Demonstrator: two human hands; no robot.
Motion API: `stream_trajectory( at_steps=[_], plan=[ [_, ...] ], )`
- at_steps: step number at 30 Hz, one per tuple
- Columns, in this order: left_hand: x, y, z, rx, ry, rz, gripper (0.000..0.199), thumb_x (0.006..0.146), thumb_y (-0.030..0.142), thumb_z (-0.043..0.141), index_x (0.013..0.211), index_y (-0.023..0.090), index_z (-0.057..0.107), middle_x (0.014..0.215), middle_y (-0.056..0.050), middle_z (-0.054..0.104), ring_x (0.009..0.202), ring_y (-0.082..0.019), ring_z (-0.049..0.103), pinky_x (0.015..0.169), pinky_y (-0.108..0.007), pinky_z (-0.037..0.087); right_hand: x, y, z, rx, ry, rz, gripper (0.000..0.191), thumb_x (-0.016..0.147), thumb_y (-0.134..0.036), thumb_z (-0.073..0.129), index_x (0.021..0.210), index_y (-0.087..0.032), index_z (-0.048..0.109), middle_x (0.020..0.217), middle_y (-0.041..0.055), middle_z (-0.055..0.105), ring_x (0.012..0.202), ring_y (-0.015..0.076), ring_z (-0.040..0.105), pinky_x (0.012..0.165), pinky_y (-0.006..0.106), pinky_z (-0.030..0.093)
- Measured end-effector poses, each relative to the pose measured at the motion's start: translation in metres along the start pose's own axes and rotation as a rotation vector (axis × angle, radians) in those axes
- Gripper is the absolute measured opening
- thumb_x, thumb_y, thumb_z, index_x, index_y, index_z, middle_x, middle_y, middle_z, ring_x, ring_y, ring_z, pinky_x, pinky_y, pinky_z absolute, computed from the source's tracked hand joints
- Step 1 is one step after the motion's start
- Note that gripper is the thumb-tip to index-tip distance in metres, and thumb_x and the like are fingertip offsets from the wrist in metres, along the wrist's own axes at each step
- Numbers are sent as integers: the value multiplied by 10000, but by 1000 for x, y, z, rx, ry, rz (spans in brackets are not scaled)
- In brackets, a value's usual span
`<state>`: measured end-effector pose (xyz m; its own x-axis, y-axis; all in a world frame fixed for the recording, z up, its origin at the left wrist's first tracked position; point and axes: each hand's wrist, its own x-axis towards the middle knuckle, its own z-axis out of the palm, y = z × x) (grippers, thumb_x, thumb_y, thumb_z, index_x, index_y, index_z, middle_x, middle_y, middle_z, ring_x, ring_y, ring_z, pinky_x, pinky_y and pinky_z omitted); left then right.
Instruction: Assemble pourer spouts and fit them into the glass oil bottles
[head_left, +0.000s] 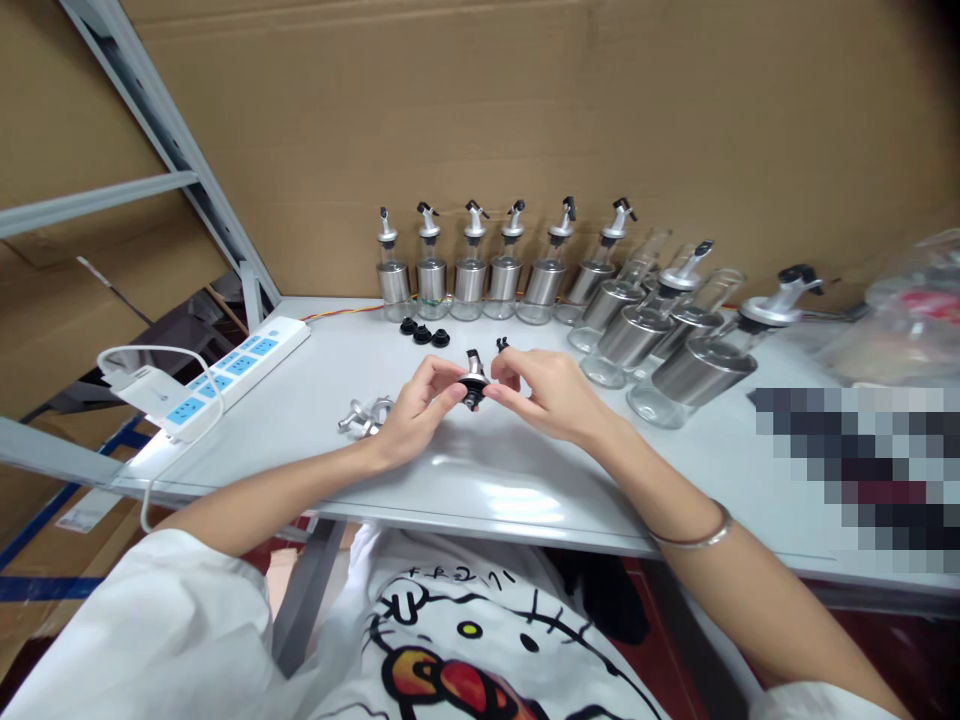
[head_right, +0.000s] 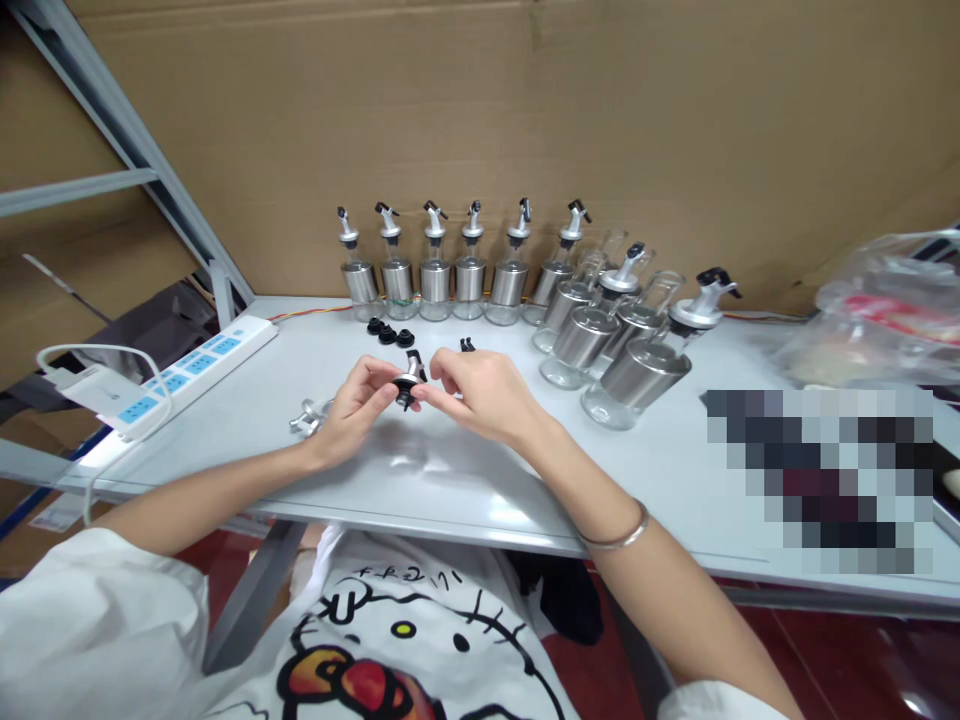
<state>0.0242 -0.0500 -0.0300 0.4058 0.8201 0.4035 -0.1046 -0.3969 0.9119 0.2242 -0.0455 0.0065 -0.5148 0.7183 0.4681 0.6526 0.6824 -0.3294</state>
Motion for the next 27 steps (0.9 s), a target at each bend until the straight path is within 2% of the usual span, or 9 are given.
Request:
stream_trajectory(
  at_steps=[7,13,17,21,27],
  plan=[
    [3,1,0,-38,-48,-66,369,896,533,562,856,182,458,723,-4,653,702,-133,645,716,-272,485,-1,-9,6,55,-85,-86,377,993,-346,308,766,-174,555,634,32,634,542,131,536,581,238,350],
    [4,3,-2,-2,-26,-116,414,865,573,579,835,177,463,693,-3,654,585,-121,622,606,-249,470,-1,-8,9,52,-64,-56,405,987,-355,314,686,-181,522,543,3,546,468,112,453,535,230,310],
    [2,3,-2,-24,-17,-88,406,873,563,573,968,174,504,804,-23,670,701,-144,659,706,-283,503,-1,-7,7,94,-58,-10,387,983,-364,332,720,-183,550,548,-2,564,473,110,482,544,225,317],
    [1,0,-2,-35,-46,-62,406,864,487,626,1114,185,524,983,-56,655,848,-161,651,820,-316,507,0,-6,4,33,-28,11,397,965,-368,311,689,-186,531,532,5,542,475,119,459,538,237,300],
    [1,0,-3,-4,-33,-35,342,882,422,620,1127,189,569,1027,-65,654,907,-159,624,860,-311,499,0,-6,5,36,-35,2,306,864,-390,410,642,-192,482,526,3,552,480,121,473,543,240,305]
  ],
)
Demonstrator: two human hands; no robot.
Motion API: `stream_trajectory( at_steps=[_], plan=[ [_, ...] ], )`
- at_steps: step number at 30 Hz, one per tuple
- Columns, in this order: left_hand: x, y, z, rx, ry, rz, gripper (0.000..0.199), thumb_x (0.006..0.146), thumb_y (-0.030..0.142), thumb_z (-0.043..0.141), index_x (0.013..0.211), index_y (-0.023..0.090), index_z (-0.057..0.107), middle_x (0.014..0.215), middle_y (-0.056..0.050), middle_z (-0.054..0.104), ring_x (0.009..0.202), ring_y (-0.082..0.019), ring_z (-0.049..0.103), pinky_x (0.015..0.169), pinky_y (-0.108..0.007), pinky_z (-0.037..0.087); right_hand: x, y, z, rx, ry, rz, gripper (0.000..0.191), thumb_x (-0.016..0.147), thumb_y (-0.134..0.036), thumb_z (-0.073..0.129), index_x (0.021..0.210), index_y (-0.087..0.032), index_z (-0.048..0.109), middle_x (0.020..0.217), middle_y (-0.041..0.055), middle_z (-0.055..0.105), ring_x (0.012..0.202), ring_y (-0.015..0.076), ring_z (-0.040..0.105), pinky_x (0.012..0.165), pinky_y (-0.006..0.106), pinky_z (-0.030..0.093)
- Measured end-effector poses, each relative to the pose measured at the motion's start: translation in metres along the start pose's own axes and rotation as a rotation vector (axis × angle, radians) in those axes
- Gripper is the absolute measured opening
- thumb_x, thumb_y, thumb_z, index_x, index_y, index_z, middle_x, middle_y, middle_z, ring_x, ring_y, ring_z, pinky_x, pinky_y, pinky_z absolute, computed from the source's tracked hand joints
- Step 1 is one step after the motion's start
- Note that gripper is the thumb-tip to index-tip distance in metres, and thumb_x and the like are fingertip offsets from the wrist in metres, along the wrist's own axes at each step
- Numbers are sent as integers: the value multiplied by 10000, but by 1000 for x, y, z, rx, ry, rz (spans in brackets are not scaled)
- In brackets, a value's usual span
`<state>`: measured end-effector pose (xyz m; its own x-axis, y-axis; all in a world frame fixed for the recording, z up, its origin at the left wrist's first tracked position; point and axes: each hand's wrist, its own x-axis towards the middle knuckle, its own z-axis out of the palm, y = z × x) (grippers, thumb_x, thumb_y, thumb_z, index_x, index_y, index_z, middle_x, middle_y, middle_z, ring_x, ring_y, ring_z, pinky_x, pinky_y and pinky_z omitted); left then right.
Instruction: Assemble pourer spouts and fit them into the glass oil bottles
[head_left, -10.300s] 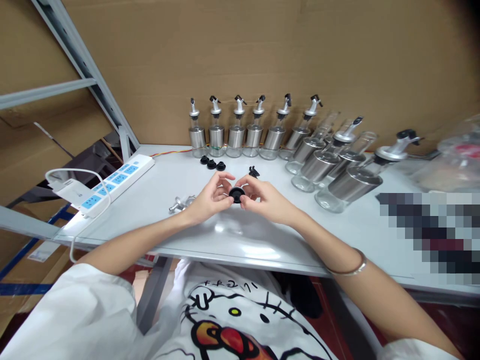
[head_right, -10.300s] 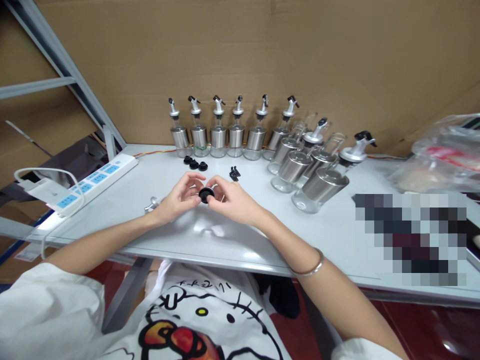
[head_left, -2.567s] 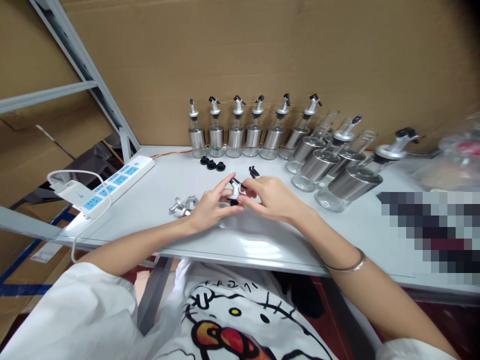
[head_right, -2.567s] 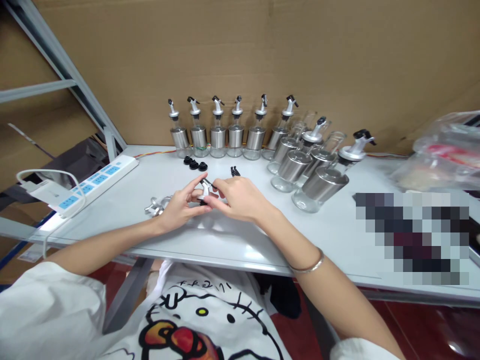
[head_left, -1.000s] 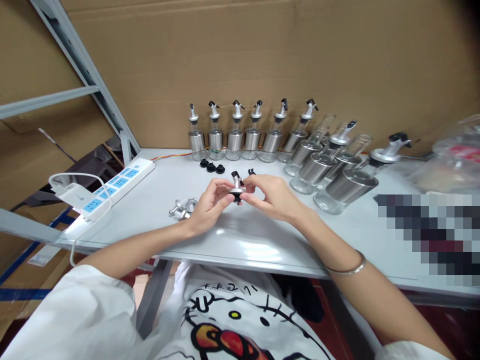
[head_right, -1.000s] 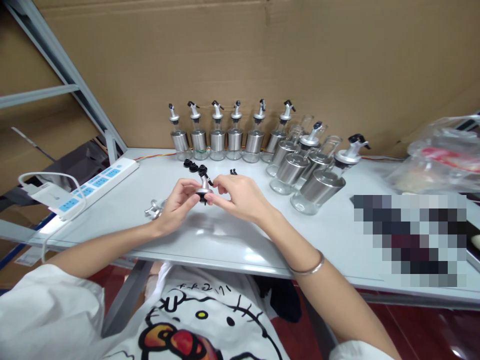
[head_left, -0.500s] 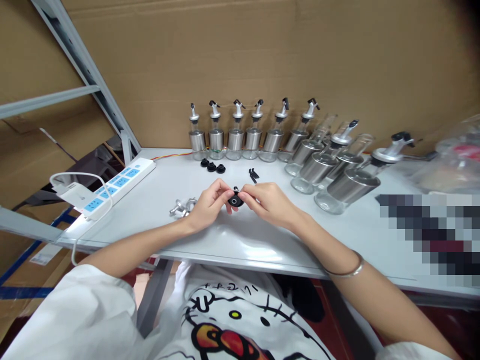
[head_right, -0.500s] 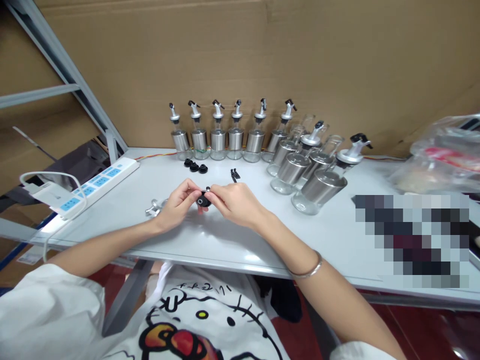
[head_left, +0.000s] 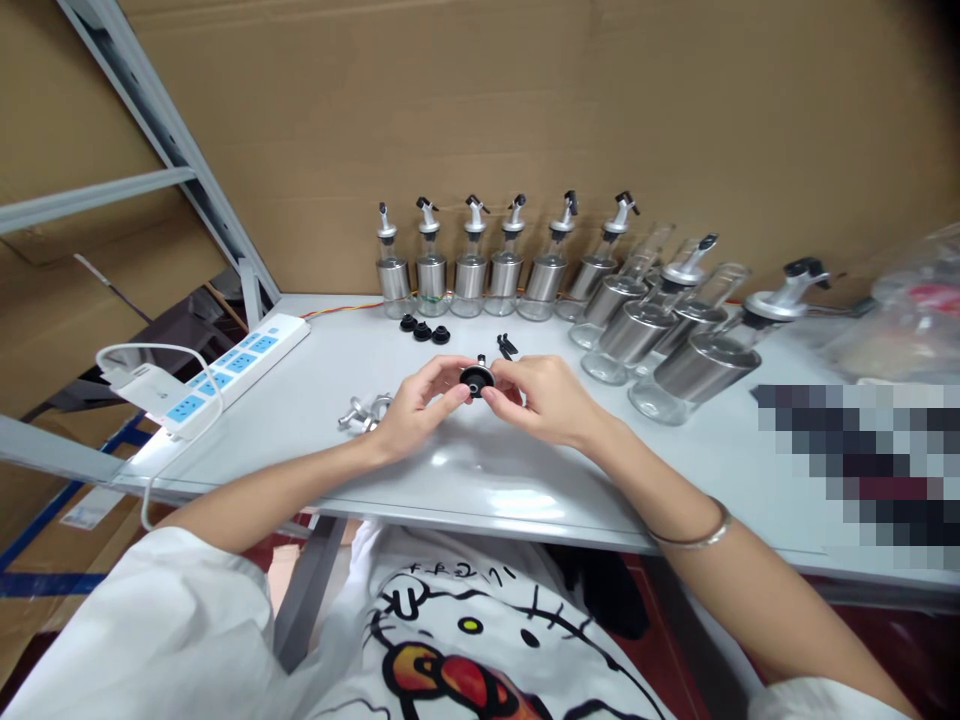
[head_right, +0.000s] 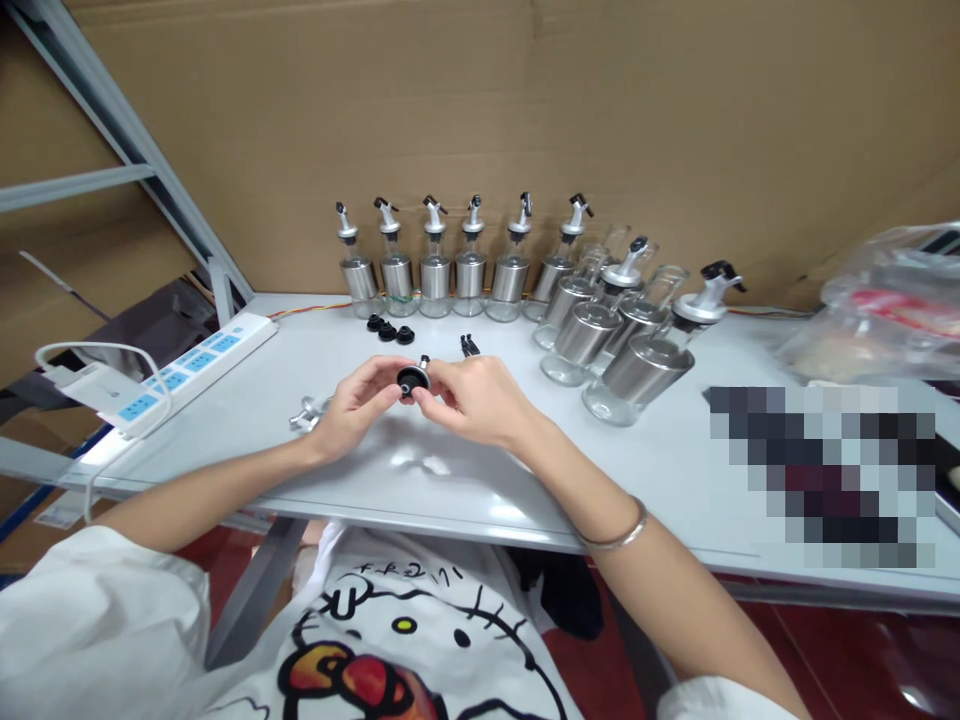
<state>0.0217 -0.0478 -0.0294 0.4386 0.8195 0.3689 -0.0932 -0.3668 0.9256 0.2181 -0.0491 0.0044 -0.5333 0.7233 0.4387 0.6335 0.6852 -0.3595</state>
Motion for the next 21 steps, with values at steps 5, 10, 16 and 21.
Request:
stream_trajectory(
  at_steps=[5,10,16,21],
  plan=[
    [0,2,-2,116,-5,34,326,890,400,604,1141,193,591,1006,-67,664,934,-173,611,887,-328,480,-1,-2,2,13,35,30,187,793,-365,462,721,-195,492,553,-13,564,491,121,495,539,234,312],
    [1,2,-3,200,-68,107,323,882,274,582,1190,180,560,994,-67,655,885,-157,601,867,-318,491,-2,-3,2,20,55,36,148,775,-335,487,831,-198,489,601,-24,567,505,124,507,550,237,343],
    [2,3,-4,225,-47,149,299,871,250,572,1163,190,550,1034,-66,636,900,-155,595,843,-308,497,-2,-3,3,127,89,-39,184,781,-285,519,939,-199,480,738,4,609,613,142,562,603,255,427],
    [2,1,-4,189,-38,96,330,846,281,619,1150,188,529,1039,-72,634,919,-168,609,823,-305,508,-2,-1,5,156,97,-70,185,800,-258,527,970,-183,519,781,27,626,676,157,580,658,281,471]
  ],
)
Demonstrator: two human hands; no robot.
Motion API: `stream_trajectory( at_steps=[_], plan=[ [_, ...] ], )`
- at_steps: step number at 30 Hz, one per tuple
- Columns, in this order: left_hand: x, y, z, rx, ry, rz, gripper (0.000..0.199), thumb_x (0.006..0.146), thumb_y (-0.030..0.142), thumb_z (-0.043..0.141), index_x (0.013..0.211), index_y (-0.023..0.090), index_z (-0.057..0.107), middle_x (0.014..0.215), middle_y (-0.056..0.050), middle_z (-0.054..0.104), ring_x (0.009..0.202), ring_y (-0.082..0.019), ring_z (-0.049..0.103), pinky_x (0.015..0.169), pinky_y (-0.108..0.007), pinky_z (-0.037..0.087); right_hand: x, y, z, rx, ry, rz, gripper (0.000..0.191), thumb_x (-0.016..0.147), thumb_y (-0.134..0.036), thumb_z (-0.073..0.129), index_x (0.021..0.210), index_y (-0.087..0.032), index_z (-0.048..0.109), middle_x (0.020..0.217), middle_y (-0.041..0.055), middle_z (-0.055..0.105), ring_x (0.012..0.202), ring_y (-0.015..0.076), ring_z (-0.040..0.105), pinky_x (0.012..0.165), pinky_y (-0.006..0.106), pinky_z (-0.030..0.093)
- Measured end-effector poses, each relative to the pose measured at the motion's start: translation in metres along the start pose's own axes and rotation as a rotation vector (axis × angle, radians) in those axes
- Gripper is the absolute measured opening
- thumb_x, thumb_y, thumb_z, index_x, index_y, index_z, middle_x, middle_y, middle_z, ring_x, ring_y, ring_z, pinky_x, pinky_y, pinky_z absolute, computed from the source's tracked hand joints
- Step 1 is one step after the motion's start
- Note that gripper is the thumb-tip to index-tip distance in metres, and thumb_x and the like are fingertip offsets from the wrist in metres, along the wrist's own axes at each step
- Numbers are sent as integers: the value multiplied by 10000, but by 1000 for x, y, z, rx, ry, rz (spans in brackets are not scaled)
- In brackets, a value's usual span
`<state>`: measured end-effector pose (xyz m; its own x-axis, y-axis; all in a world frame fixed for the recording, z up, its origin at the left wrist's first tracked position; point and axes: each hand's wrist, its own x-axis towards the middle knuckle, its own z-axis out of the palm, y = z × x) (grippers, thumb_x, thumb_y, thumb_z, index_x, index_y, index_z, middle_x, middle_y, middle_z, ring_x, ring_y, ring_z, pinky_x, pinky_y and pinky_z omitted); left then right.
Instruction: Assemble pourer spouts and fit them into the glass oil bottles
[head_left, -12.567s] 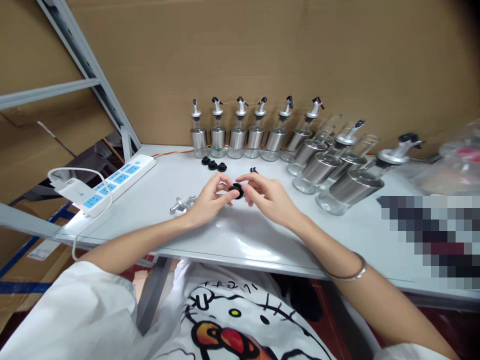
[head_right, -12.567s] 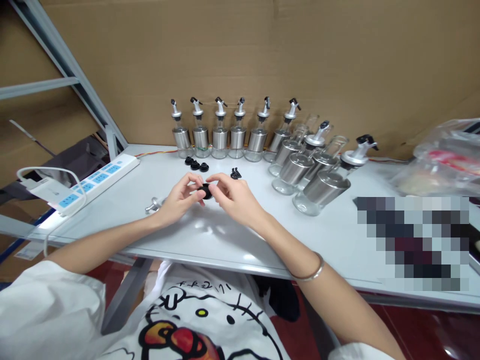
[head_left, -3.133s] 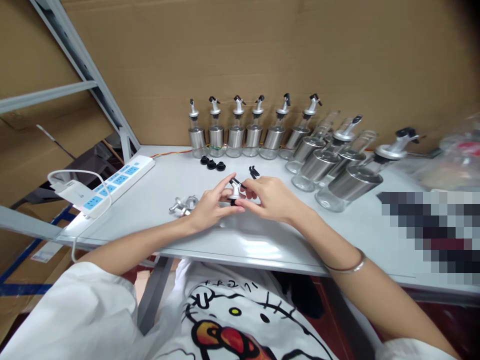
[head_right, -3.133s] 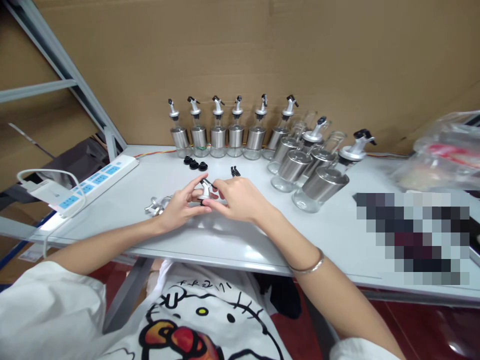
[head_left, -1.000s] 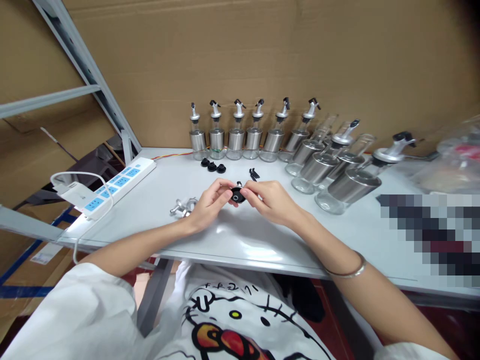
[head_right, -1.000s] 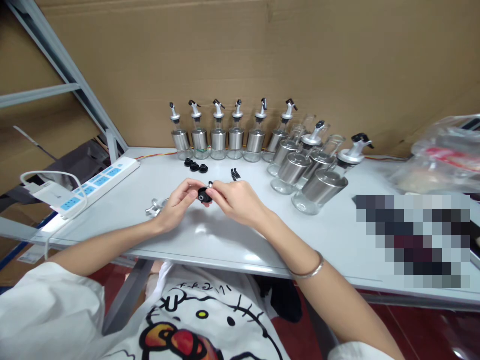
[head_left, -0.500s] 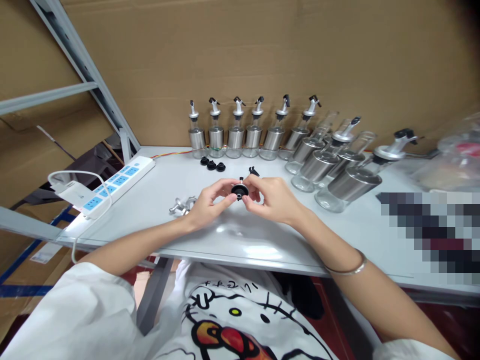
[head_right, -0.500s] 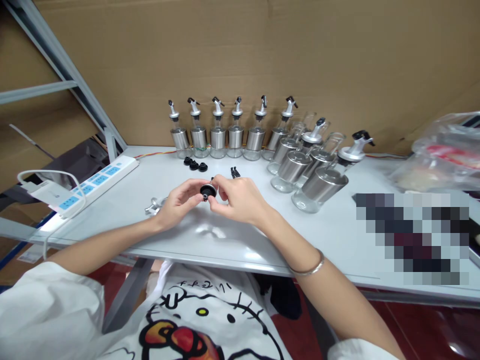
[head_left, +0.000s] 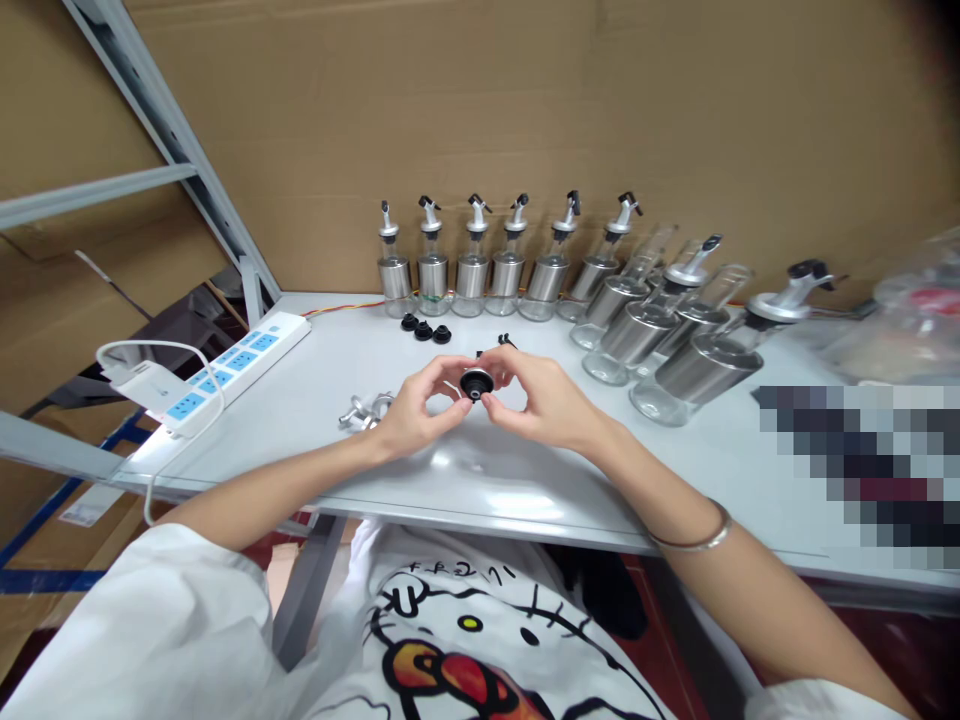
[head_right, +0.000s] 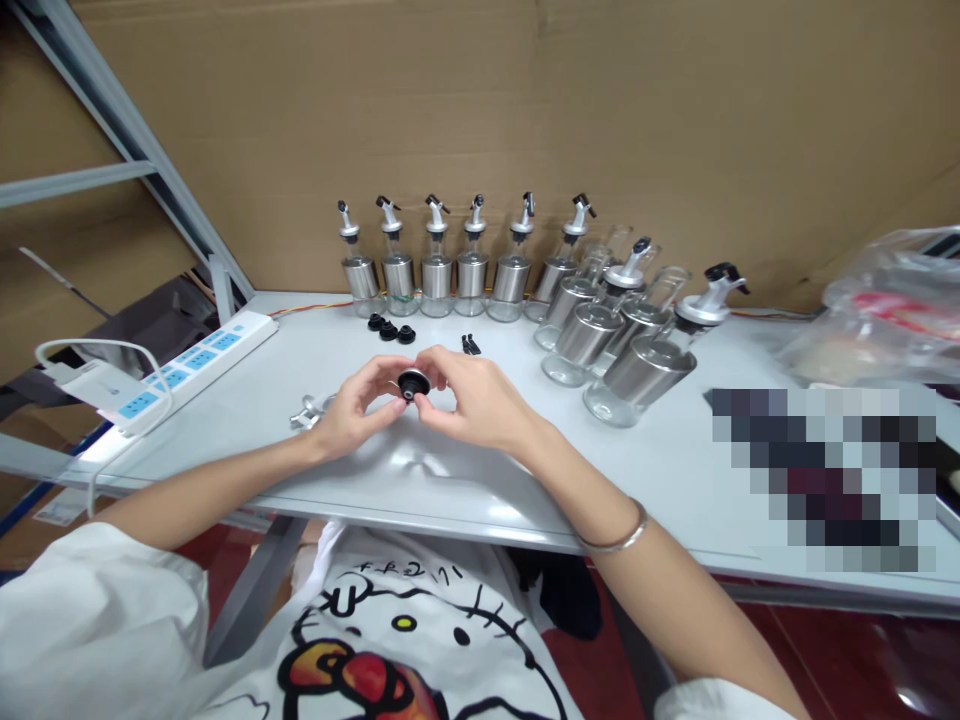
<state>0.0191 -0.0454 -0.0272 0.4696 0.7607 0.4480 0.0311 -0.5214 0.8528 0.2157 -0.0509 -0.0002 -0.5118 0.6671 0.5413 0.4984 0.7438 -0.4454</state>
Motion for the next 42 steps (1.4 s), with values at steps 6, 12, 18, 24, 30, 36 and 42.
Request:
stream_trajectory(
  at_steps=[6,12,18,24,30,36,42],
  plan=[
    [0,0,2,-30,44,-7,240,818,234,628,1024,183,516,973,-46,616,885,-147,613,791,-288,521,0,0,1,-31,34,-52,172,775,-245,538,932,-178,529,773,35,635,664,160,589,646,283,480],
    [0,0,1,55,39,19,217,739,158,633,916,179,510,885,-13,585,786,-123,587,777,-293,515,-3,-2,5,0,-11,-59,162,750,-236,534,896,-206,469,766,21,645,659,156,615,607,260,482],
    [0,-1,5,28,92,36,253,754,166,626,958,199,480,946,-19,538,867,-134,567,783,-281,510,-3,1,4,-2,9,-30,180,759,-227,539,920,-210,460,839,46,681,726,187,661,634,287,513],
    [0,3,3,78,114,45,218,789,179,582,984,206,489,962,-19,522,854,-134,555,794,-284,489,0,0,-2,-17,35,-121,284,813,-363,627,1017,-190,531,934,85,702,793,211,672,720,338,544],
    [-1,5,1,125,108,75,208,828,213,585,1020,202,507,980,-27,523,813,-128,548,802,-300,487,-1,0,1,-17,-15,-126,381,915,-350,564,1257,-187,527,1138,120,711,928,219,707,793,345,566],
    [-2,6,4,104,99,43,198,889,239,545,1076,204,489,1007,-36,530,871,-134,576,839,-298,497,0,0,1,-72,20,-144,318,956,-310,508,1215,-140,577,1116,150,723,960,235,716,810,354,572],
    [-5,5,6,67,32,40,300,907,244,523,1188,241,418,1184,-72,490,895,-134,587,832,-309,517,0,-4,-4,-156,93,-180,306,951,-326,504,1198,-165,586,1054,143,741,874,256,732,734,376,575]
  ],
)
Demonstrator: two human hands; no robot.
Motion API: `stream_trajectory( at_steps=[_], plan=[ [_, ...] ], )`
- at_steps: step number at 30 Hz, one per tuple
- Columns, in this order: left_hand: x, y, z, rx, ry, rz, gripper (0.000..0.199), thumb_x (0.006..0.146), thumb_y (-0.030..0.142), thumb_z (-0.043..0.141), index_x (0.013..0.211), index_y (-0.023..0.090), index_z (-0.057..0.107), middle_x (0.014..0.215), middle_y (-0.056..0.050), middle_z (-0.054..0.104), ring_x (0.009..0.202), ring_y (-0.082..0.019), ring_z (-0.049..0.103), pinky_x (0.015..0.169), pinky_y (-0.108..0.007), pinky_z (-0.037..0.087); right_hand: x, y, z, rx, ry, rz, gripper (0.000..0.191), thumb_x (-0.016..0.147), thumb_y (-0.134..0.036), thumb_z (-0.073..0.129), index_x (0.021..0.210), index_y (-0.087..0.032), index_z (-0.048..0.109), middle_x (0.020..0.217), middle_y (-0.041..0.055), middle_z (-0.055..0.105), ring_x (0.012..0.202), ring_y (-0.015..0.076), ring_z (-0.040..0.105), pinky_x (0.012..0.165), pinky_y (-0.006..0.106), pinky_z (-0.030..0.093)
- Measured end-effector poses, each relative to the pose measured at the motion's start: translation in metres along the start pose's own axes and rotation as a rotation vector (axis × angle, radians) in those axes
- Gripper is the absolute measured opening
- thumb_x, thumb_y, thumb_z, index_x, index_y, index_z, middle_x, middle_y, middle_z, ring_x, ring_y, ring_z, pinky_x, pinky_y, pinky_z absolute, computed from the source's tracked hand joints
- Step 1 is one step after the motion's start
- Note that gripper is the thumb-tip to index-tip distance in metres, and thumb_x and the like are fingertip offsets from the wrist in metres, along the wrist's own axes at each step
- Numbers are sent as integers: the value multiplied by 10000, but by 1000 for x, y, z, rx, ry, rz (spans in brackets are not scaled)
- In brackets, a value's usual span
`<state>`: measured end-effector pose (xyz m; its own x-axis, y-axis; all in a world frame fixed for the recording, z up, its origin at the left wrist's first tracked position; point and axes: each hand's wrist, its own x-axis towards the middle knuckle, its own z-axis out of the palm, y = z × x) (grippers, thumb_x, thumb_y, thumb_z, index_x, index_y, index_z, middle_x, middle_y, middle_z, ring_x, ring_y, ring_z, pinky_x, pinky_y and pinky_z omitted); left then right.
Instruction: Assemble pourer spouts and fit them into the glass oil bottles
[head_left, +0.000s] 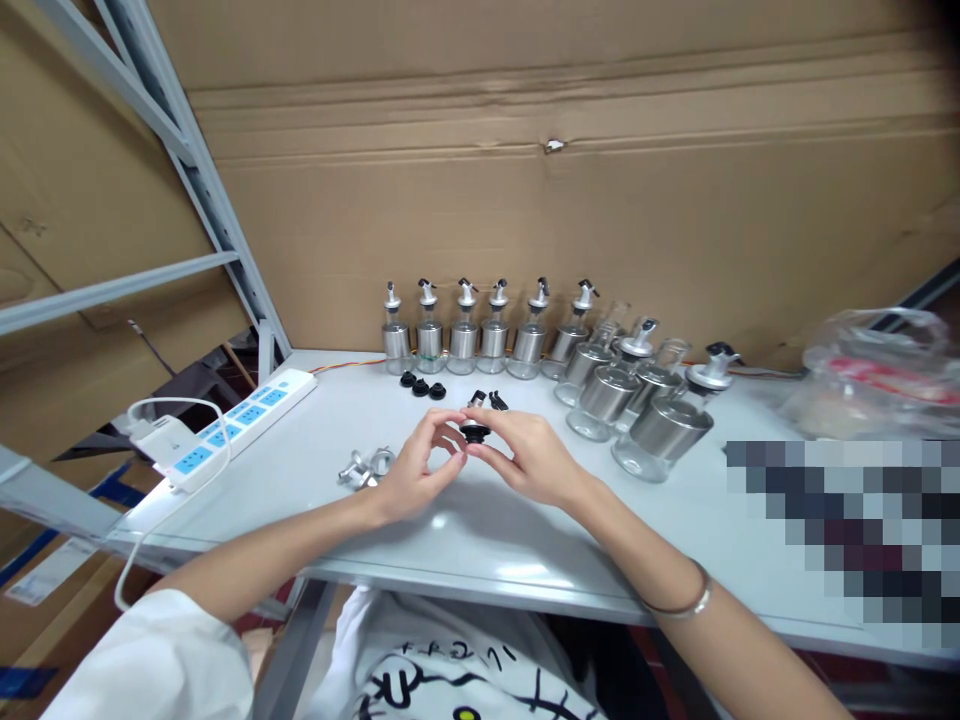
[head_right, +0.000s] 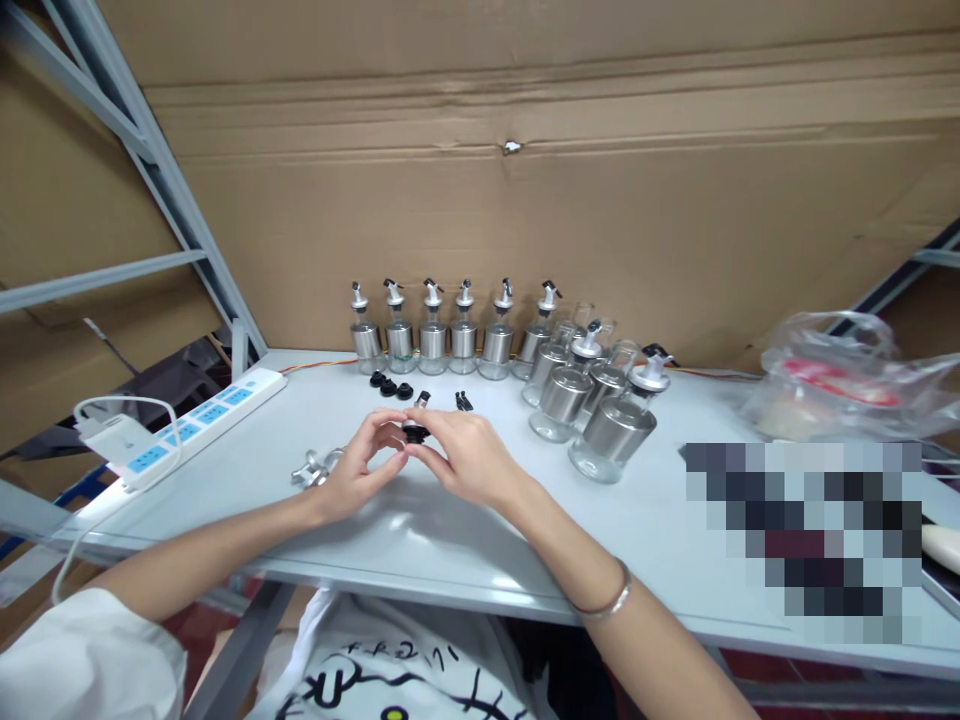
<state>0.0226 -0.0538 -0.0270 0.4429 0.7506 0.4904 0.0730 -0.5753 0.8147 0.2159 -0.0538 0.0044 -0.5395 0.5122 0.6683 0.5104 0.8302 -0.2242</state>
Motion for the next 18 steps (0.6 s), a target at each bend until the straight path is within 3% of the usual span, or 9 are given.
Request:
stream_trajectory(
  at_steps=[5,7,10,13,15,18],
  plan=[
    [-2,-1,2,13,-39,29,468,899,207,515,1316,290,319,1338,-108,396,969,-155,585,839,-332,530,2,8,0,-25,57,-12,285,927,-302,536,1190,-203,582,1090,128,728,958,249,702,840,411,542],
    [-3,-2,3,16,-38,37,532,895,190,516,1348,305,262,1347,-116,399,1002,-166,587,829,-332,534,8,18,-2,-60,135,45,258,924,-315,541,1157,-217,589,1067,118,727,958,251,685,926,466,492],
    [-5,-5,3,22,-49,29,525,896,179,508,1341,299,258,1309,-117,427,1022,-174,588,808,-319,535,26,40,-11,-176,304,300,248,920,-347,534,1130,-229,593,1126,116,699,1056,285,631,1075,628,284],
    [-5,-5,3,26,-79,20,503,893,177,503,1329,291,281,1280,-111,442,1011,-173,587,801,-322,533,48,68,-23,-317,353,584,266,916,-369,518,1123,-230,610,1080,106,699,1073,309,595,1058,736,138],
    [-5,-3,3,27,-101,22,485,887,171,501,1316,280,303,1258,-108,459,999,-175,589,795,-327,533,58,87,-29,-392,399,754,298,896,-365,544,1138,-209,621,1082,130,693,1122,331,558,1022,740,180],
    [-5,0,3,33,-130,2,425,884,174,499,1273,261,352,1228,-103,490,978,-175,594,792,-334,534,64,111,-31,-407,335,961,299,862,-377,575,1082,-197,666,1006,135,711,1098,357,571,978,686,273]
  ],
)
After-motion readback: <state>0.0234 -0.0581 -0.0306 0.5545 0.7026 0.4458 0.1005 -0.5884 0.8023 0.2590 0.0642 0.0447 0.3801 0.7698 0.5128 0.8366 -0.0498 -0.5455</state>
